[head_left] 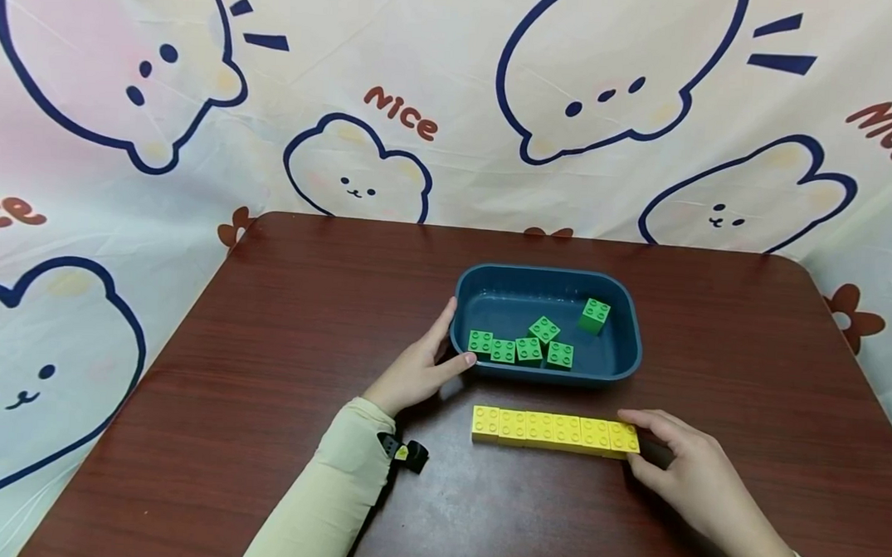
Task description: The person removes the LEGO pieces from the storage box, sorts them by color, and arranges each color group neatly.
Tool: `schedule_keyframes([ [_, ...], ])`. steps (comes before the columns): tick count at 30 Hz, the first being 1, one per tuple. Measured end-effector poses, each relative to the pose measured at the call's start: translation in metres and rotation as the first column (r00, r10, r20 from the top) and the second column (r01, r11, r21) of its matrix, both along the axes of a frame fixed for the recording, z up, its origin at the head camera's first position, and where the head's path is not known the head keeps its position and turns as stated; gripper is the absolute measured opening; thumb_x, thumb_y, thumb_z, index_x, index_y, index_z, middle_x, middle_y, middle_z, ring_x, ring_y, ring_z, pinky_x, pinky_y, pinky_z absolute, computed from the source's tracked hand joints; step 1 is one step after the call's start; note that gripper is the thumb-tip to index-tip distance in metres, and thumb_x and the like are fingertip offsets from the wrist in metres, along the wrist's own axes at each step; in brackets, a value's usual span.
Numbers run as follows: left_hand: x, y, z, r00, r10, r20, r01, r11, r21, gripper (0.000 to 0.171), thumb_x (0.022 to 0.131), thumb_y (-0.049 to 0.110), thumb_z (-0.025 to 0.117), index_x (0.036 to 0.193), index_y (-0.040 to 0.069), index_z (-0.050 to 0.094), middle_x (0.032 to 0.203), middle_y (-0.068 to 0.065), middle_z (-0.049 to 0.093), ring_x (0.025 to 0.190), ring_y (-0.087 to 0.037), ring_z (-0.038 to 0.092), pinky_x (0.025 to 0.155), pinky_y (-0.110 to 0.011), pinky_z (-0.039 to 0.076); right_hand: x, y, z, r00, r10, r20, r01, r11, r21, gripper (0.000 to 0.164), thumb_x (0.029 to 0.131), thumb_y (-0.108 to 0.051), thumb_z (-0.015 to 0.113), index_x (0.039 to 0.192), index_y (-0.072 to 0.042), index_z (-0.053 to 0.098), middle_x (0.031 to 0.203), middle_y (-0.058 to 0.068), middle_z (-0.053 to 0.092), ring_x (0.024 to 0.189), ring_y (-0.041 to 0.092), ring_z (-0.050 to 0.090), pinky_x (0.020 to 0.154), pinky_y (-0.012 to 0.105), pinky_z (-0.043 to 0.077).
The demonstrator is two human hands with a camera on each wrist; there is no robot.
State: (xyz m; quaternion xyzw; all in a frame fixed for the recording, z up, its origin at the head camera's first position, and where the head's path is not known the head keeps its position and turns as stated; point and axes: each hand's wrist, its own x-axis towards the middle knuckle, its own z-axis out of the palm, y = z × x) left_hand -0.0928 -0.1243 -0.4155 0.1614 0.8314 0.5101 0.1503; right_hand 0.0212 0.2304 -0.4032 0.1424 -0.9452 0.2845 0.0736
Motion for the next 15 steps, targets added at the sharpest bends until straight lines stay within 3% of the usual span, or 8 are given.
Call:
schedule_keyframes([
  [9, -0.0004, 0.0002, 0.0001, 1.000, 0.001, 0.006, -0.001, 1.000, 0.004, 0.087, 0.099, 0.047, 0.061, 0.161, 0.038, 0.001, 0.166, 0.012, 0.008, 0.150, -0.018, 0.021, 0.118, -0.043, 0.029, 0.0001, 0.0000, -0.0017, 1.000, 0.005, -0.013, -0.005, 1.000, 0.000, 0.053, 0.071, 0.001, 0.084, 0.120, -0.015, 0.071, 0.112, -0.007, 0.070, 0.097, 0.016, 0.066, 0.083, -0.001, 0.037],
  [15, -0.0004, 0.0002, 0.0004, 1.000, 0.003, 0.007, -0.003, 1.000, 0.000, 0.088, 0.098, 0.048, 0.061, 0.161, 0.038, 0.001, 0.166, 0.012, 0.008, 0.150, -0.017, 0.021, 0.118, -0.042, 0.029, 0.0000, -0.0002, -0.0005, 0.999, -0.007, 0.031, 0.007, 1.000, 0.012, 0.053, 0.073, -0.002, 0.085, 0.122, -0.016, 0.071, 0.114, -0.007, 0.069, 0.099, 0.016, 0.066, 0.080, 0.008, 0.046],
])
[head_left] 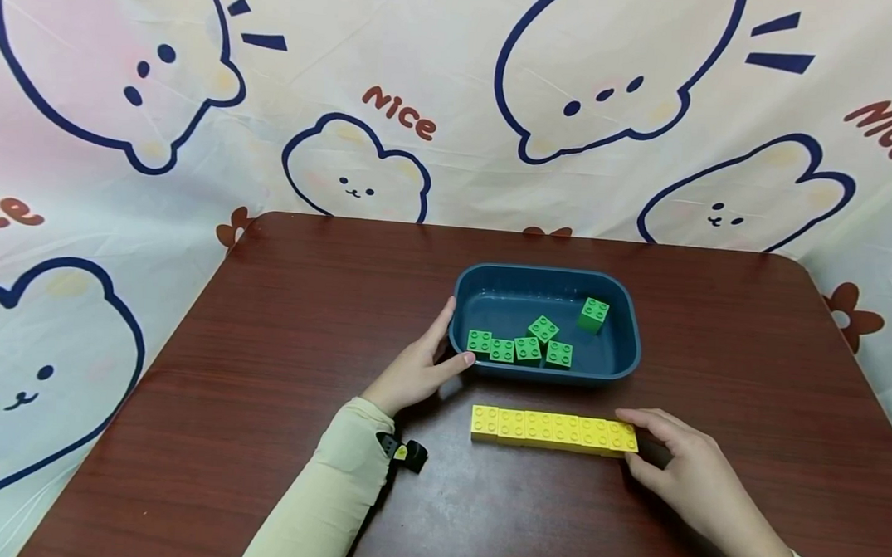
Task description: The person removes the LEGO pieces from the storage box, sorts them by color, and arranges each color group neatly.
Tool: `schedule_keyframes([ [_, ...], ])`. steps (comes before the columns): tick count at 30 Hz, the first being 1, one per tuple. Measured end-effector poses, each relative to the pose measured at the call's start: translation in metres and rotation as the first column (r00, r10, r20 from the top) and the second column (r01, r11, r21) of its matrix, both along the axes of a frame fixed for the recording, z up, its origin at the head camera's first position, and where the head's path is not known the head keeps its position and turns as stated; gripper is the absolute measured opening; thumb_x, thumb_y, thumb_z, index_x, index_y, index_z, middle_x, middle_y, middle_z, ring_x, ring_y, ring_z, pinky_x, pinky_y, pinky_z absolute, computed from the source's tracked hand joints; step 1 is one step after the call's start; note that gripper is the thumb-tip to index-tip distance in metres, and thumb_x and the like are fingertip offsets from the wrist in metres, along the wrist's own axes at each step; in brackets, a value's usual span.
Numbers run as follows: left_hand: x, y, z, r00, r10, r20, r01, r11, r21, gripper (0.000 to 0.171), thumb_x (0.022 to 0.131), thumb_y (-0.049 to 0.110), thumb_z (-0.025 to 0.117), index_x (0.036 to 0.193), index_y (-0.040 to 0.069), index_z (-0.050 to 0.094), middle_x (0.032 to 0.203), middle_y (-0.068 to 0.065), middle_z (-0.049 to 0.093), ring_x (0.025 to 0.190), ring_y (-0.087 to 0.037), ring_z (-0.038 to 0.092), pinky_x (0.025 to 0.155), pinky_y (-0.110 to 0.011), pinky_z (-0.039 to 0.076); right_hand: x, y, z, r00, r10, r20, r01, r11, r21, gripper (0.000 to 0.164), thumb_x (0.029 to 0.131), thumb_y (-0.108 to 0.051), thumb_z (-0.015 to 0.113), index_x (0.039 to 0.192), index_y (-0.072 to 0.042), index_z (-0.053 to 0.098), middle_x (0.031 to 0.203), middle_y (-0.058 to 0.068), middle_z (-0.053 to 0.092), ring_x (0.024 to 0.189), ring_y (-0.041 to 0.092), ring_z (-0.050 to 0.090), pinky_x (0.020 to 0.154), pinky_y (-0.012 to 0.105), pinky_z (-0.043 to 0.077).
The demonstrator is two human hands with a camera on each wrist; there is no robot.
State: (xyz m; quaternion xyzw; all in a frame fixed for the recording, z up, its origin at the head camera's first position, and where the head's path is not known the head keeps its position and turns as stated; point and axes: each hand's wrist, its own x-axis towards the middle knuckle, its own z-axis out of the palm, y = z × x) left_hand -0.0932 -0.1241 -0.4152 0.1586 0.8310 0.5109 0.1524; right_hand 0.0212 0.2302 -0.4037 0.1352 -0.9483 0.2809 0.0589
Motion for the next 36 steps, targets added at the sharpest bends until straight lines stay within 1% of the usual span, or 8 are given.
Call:
schedule_keyframes([
  [2, 0.000, 0.000, 0.001, 1.000, 0.000, 0.003, 0.000, 1.000, 0.000, 0.088, 0.099, 0.048, 0.061, 0.161, 0.038, 0.001, 0.166, 0.012, 0.007, 0.150, -0.017, 0.021, 0.118, -0.042, 0.029, 0.000, 0.000, 0.000, 1.000, 0.000, 0.012, 0.000, 1.000, -0.004, 0.054, 0.073, -0.004, 0.087, 0.122, -0.017, 0.070, 0.115, -0.007, 0.069, 0.100, 0.015, 0.065, 0.080, 0.010, 0.048],
  [4, 0.000, 0.000, 0.001, 1.000, -0.001, 0.002, 0.001, 1.000, -0.001, 0.088, 0.099, 0.048, 0.061, 0.161, 0.038, 0.000, 0.166, 0.012, 0.007, 0.150, -0.017, 0.021, 0.118, -0.042, 0.029, 0.000, 0.000, 0.000, 1.000, 0.004, 0.013, -0.004, 1.000, -0.016, 0.054, 0.072, -0.005, 0.088, 0.122, -0.016, 0.070, 0.115, -0.007, 0.069, 0.100, 0.015, 0.065, 0.080, 0.009, 0.047],
  [8, 0.001, 0.000, 0.002, 1.000, 0.003, -0.001, -0.003, 1.000, -0.002, 0.088, 0.099, 0.046, 0.062, 0.161, 0.038, 0.000, 0.166, 0.013, 0.007, 0.151, -0.017, 0.020, 0.118, -0.043, 0.029, 0.000, -0.001, 0.001, 1.000, 0.017, -0.020, -0.018, 0.999, -0.044, 0.055, 0.071, -0.006, 0.089, 0.122, -0.016, 0.071, 0.115, -0.007, 0.068, 0.099, 0.015, 0.065, 0.083, 0.002, 0.040],
  [12, 0.001, -0.001, 0.002, 1.000, 0.006, 0.003, -0.006, 1.000, -0.005, 0.088, 0.099, 0.046, 0.062, 0.161, 0.038, 0.000, 0.166, 0.012, 0.007, 0.150, -0.018, 0.021, 0.118, -0.042, 0.029, 0.000, -0.002, 0.002, 0.998, 0.022, -0.057, -0.026, 0.997, -0.070, 0.052, 0.073, -0.006, 0.088, 0.121, -0.016, 0.071, 0.114, -0.008, 0.069, 0.100, 0.011, 0.064, 0.085, 0.001, 0.038],
  [18, 0.002, -0.001, 0.001, 1.000, 0.002, 0.009, -0.002, 1.000, 0.000, 0.089, 0.098, 0.047, 0.062, 0.160, 0.039, -0.001, 0.166, 0.012, 0.006, 0.150, -0.017, 0.021, 0.118, -0.041, 0.028, 0.000, -0.003, 0.005, 0.994, 0.007, -0.110, -0.018, 0.995, -0.100, 0.047, 0.074, -0.006, 0.087, 0.118, -0.014, 0.072, 0.111, -0.009, 0.069, 0.101, -0.002, 0.060, 0.087, 0.001, 0.037],
  [27, 0.002, 0.001, 0.002, 1.000, 0.004, 0.005, -0.004, 1.000, 0.001, 0.088, 0.098, 0.047, 0.062, 0.160, 0.041, -0.001, 0.165, 0.013, 0.007, 0.150, -0.018, 0.020, 0.118, -0.043, 0.028, 0.000, -0.004, 0.011, 0.988, 0.007, -0.152, -0.027, 0.992, -0.127, 0.046, 0.074, -0.002, 0.086, 0.117, -0.012, 0.072, 0.110, -0.008, 0.071, 0.103, -0.006, 0.059, 0.086, 0.002, 0.039],
  [32, 0.002, 0.001, 0.001, 1.000, 0.005, 0.007, -0.005, 1.000, -0.001, 0.088, 0.098, 0.047, 0.062, 0.160, 0.041, 0.000, 0.165, 0.013, 0.007, 0.150, -0.018, 0.021, 0.118, -0.043, 0.029, -0.001, -0.007, 0.016, 0.990, 0.010, -0.140, -0.025, 0.994, -0.102, 0.046, 0.076, -0.005, 0.086, 0.118, -0.016, 0.072, 0.109, -0.010, 0.070, 0.102, -0.002, 0.061, 0.085, 0.002, 0.040],
  [36, 0.002, 0.000, 0.001, 1.000, 0.004, 0.010, -0.004, 1.000, -0.001, 0.088, 0.098, 0.048, 0.062, 0.160, 0.041, 0.000, 0.165, 0.015, 0.007, 0.150, -0.017, 0.021, 0.118, -0.042, 0.029, -0.005, -0.011, 0.021, 0.993, 0.024, -0.117, -0.032, 0.997, -0.070, 0.044, 0.078, -0.009, 0.086, 0.119, -0.018, 0.072, 0.112, -0.011, 0.070, 0.100, 0.008, 0.065, 0.084, 0.003, 0.041],
])
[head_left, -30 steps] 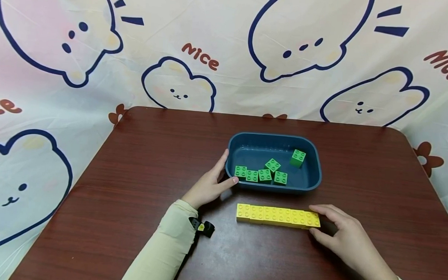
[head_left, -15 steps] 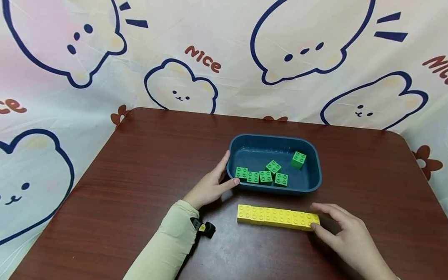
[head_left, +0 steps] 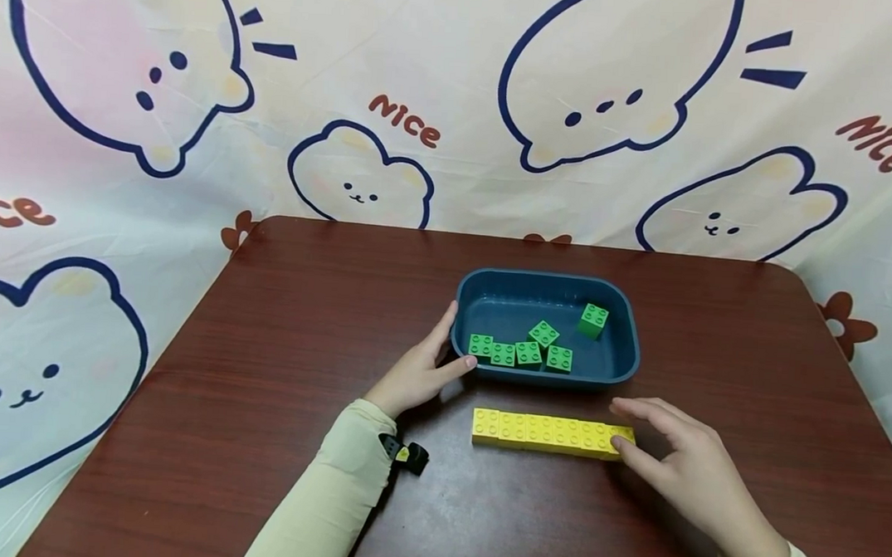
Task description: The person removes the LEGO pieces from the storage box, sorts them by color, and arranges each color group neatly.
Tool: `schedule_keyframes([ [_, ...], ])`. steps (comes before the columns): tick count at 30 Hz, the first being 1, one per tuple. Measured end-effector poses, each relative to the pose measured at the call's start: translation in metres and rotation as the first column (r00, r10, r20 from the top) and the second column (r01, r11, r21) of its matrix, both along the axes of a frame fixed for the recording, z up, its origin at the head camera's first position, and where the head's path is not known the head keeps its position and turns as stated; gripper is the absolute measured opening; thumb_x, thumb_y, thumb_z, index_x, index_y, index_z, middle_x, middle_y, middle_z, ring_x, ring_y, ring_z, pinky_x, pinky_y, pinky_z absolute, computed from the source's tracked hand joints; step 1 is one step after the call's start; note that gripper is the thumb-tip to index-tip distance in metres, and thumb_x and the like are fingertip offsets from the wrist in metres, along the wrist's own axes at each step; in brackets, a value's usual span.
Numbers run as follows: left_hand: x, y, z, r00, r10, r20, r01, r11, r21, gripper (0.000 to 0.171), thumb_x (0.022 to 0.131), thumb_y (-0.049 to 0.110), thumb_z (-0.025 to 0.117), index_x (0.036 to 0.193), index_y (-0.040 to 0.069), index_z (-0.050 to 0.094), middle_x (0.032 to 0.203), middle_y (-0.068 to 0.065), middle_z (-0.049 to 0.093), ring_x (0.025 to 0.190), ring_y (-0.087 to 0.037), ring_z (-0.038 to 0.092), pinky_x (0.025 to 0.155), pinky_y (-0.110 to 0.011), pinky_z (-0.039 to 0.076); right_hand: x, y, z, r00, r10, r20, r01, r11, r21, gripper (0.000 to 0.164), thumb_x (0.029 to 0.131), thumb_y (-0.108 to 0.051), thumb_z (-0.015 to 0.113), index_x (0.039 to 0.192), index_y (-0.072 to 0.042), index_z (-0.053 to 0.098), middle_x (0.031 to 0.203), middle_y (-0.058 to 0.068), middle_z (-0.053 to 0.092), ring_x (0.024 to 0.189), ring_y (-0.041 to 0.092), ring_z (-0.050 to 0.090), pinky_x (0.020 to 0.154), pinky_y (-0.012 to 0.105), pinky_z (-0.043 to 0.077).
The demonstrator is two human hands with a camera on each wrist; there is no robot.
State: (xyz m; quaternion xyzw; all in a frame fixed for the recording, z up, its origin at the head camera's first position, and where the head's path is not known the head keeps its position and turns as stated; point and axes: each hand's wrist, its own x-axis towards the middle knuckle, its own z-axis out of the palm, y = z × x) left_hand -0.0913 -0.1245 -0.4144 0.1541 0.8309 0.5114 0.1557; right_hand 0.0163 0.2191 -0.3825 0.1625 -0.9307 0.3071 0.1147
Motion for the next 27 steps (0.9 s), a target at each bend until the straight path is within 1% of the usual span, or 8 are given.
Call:
schedule_keyframes([
  [2, 0.000, -0.001, 0.000, 1.000, 0.003, 0.001, -0.003, 1.000, -0.002, 0.088, 0.098, 0.047, 0.062, 0.160, 0.040, 0.000, 0.165, 0.015, 0.007, 0.150, -0.015, 0.021, 0.118, -0.041, 0.029, -0.003, -0.003, 0.003, 1.000, 0.013, 0.004, -0.013, 1.000, 0.017, 0.044, 0.079, -0.011, 0.086, 0.120, -0.019, 0.072, 0.113, -0.011, 0.069, 0.099, 0.011, 0.067, 0.082, 0.007, 0.046],
  [6, 0.001, -0.002, 0.000, 1.000, 0.014, -0.001, -0.014, 1.000, -0.015, 0.088, 0.098, 0.049, 0.062, 0.160, 0.041, 0.000, 0.165, 0.015, 0.008, 0.149, -0.014, 0.022, 0.117, -0.040, 0.030, -0.008, -0.010, 0.012, 0.998, 0.057, -0.014, -0.057, 0.998, 0.035, 0.044, 0.079, -0.011, 0.086, 0.120, -0.019, 0.072, 0.113, -0.008, 0.070, 0.097, 0.015, 0.068, 0.076, 0.025, 0.057],
  [7, 0.001, -0.003, -0.001, 1.000, 0.014, -0.002, -0.014, 1.000, -0.011, 0.088, 0.098, 0.048, 0.062, 0.160, 0.041, 0.000, 0.165, 0.014, 0.008, 0.149, -0.015, 0.022, 0.117, -0.041, 0.030, -0.010, -0.012, 0.014, 0.998, 0.067, -0.015, -0.066, 0.997, 0.037, 0.043, 0.079, -0.011, 0.086, 0.119, -0.019, 0.072, 0.114, -0.008, 0.070, 0.096, 0.016, 0.068, 0.073, 0.030, 0.059],
  [9, 0.001, -0.003, -0.001, 1.000, 0.016, -0.004, -0.016, 1.000, -0.012, 0.088, 0.098, 0.049, 0.062, 0.160, 0.041, 0.000, 0.165, 0.014, 0.009, 0.149, -0.016, 0.023, 0.117, -0.041, 0.030, -0.013, -0.016, 0.018, 0.997, 0.081, -0.013, -0.080, 0.996, 0.034, 0.042, 0.080, -0.011, 0.085, 0.119, -0.018, 0.072, 0.114, -0.006, 0.070, 0.096, 0.016, 0.068, 0.071, 0.035, 0.060],
  [15, 0.001, -0.002, 0.000, 1.000, 0.004, -0.004, -0.004, 1.000, -0.015, 0.088, 0.097, 0.051, 0.061, 0.160, 0.043, 0.000, 0.165, 0.015, 0.008, 0.149, -0.016, 0.023, 0.117, -0.040, 0.030, -0.022, -0.025, 0.024, 0.994, 0.111, -0.012, -0.111, 0.993, 0.027, 0.037, 0.084, -0.011, 0.082, 0.119, -0.017, 0.072, 0.115, -0.005, 0.071, 0.100, 0.014, 0.068, 0.074, 0.041, 0.060],
  [19, 0.000, -0.001, -0.001, 1.000, 0.004, -0.002, -0.005, 1.000, -0.018, 0.088, 0.097, 0.052, 0.061, 0.160, 0.043, 0.000, 0.165, 0.014, 0.009, 0.149, -0.016, 0.024, 0.117, -0.040, 0.030, -0.029, -0.030, 0.027, 0.991, 0.136, -0.011, -0.136, 0.991, 0.017, 0.034, 0.086, -0.012, 0.080, 0.119, -0.017, 0.073, 0.116, -0.007, 0.070, 0.102, 0.013, 0.067, 0.076, 0.040, 0.060],
  [22, 0.000, -0.001, -0.001, 1.000, 0.005, -0.004, -0.005, 1.000, -0.017, 0.088, 0.098, 0.050, 0.061, 0.160, 0.042, 0.000, 0.166, 0.013, 0.010, 0.149, -0.016, 0.024, 0.117, -0.041, 0.030, -0.034, -0.033, 0.029, 0.989, 0.144, 0.021, -0.145, 0.989, 0.020, 0.031, 0.088, -0.015, 0.078, 0.119, -0.018, 0.073, 0.116, -0.006, 0.070, 0.103, 0.014, 0.066, 0.075, 0.038, 0.059],
  [27, 0.000, 0.000, -0.001, 1.000, -0.002, -0.011, 0.002, 1.000, 0.002, 0.088, 0.098, 0.048, 0.062, 0.161, 0.040, 0.000, 0.166, 0.011, 0.009, 0.150, -0.018, 0.022, 0.118, -0.043, 0.029, -0.043, -0.038, 0.030, 0.984, 0.146, 0.106, -0.149, 0.989, 0.020, 0.028, 0.092, -0.020, 0.076, 0.119, -0.015, 0.073, 0.119, -0.002, 0.070, 0.108, 0.019, 0.066, 0.080, 0.042, 0.059],
])
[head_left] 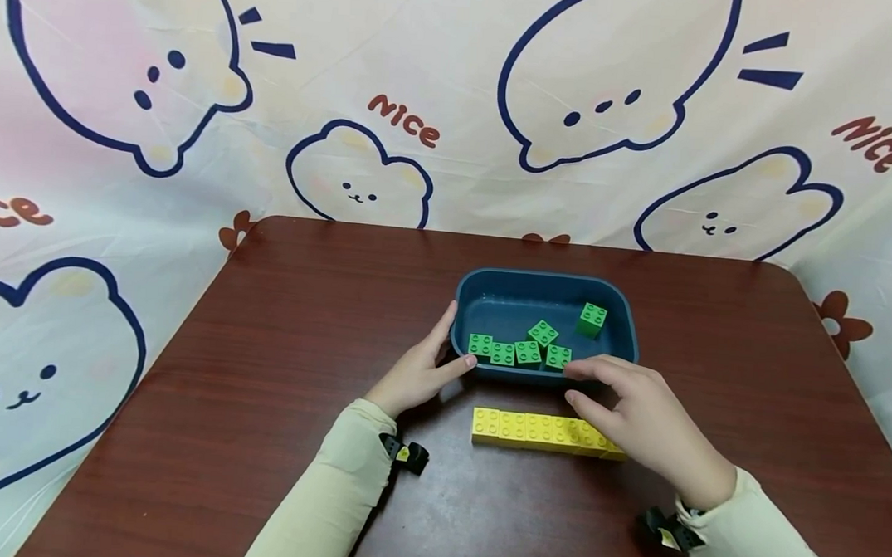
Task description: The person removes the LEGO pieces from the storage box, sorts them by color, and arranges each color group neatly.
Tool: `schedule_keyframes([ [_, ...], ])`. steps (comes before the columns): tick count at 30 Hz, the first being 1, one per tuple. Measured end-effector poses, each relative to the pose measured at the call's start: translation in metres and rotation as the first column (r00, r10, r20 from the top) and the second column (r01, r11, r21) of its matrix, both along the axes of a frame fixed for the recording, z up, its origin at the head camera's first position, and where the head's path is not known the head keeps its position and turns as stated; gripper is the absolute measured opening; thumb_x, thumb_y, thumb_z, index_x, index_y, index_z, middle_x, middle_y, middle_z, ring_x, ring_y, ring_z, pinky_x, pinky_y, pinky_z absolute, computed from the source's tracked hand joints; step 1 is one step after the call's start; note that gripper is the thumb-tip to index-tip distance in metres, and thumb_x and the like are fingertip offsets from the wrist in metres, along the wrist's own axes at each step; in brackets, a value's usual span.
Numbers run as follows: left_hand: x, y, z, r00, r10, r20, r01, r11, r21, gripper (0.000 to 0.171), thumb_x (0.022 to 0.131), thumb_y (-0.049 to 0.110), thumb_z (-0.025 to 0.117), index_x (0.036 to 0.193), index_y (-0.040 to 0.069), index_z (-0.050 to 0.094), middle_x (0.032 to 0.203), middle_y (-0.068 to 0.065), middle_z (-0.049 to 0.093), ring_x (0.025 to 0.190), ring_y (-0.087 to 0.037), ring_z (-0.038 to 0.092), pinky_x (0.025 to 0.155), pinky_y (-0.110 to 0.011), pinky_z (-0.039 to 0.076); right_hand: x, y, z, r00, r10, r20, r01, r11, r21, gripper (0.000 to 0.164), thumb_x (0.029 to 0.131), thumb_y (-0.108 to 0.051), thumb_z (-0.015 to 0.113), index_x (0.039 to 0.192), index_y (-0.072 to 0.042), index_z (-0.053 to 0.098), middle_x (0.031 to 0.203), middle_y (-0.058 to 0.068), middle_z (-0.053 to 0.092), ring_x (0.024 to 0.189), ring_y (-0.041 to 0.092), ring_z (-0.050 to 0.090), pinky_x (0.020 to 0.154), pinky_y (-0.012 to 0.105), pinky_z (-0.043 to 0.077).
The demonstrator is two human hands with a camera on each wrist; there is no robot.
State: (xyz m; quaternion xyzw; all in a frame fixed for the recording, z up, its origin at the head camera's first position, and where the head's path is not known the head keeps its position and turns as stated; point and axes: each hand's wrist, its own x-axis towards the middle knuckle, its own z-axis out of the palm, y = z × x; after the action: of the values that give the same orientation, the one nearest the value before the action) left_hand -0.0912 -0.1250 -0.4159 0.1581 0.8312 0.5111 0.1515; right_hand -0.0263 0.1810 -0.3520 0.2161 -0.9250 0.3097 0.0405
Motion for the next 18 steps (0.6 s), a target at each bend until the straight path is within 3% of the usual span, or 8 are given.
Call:
schedule_keyframes([
  [8, 0.000, -0.001, 0.000, 1.000, -0.003, 0.003, 0.003, 1.000, 0.001, 0.088, 0.098, 0.048, 0.061, 0.161, 0.039, 0.000, 0.166, 0.010, 0.008, 0.150, -0.017, 0.021, 0.118, -0.042, 0.029, -0.015, -0.011, 0.002, 0.994, 0.002, 0.106, -0.006, 0.999, 0.032, 0.031, 0.094, -0.022, 0.073, 0.123, -0.011, 0.071, 0.123, 0.003, 0.069, 0.117, 0.026, 0.063, 0.094, 0.051, 0.053],
  [18, 0.000, -0.001, 0.000, 1.000, -0.012, -0.005, 0.012, 1.000, 0.003, 0.089, 0.098, 0.050, 0.061, 0.161, 0.040, -0.001, 0.167, 0.009, 0.008, 0.150, -0.019, 0.022, 0.118, -0.043, 0.028, -0.025, -0.026, 0.002, 0.989, 0.004, 0.145, -0.009, 0.999, 0.038, 0.035, 0.095, -0.024, 0.072, 0.126, -0.009, 0.070, 0.124, 0.003, 0.069, 0.115, 0.025, 0.063, 0.094, 0.049, 0.054],
])
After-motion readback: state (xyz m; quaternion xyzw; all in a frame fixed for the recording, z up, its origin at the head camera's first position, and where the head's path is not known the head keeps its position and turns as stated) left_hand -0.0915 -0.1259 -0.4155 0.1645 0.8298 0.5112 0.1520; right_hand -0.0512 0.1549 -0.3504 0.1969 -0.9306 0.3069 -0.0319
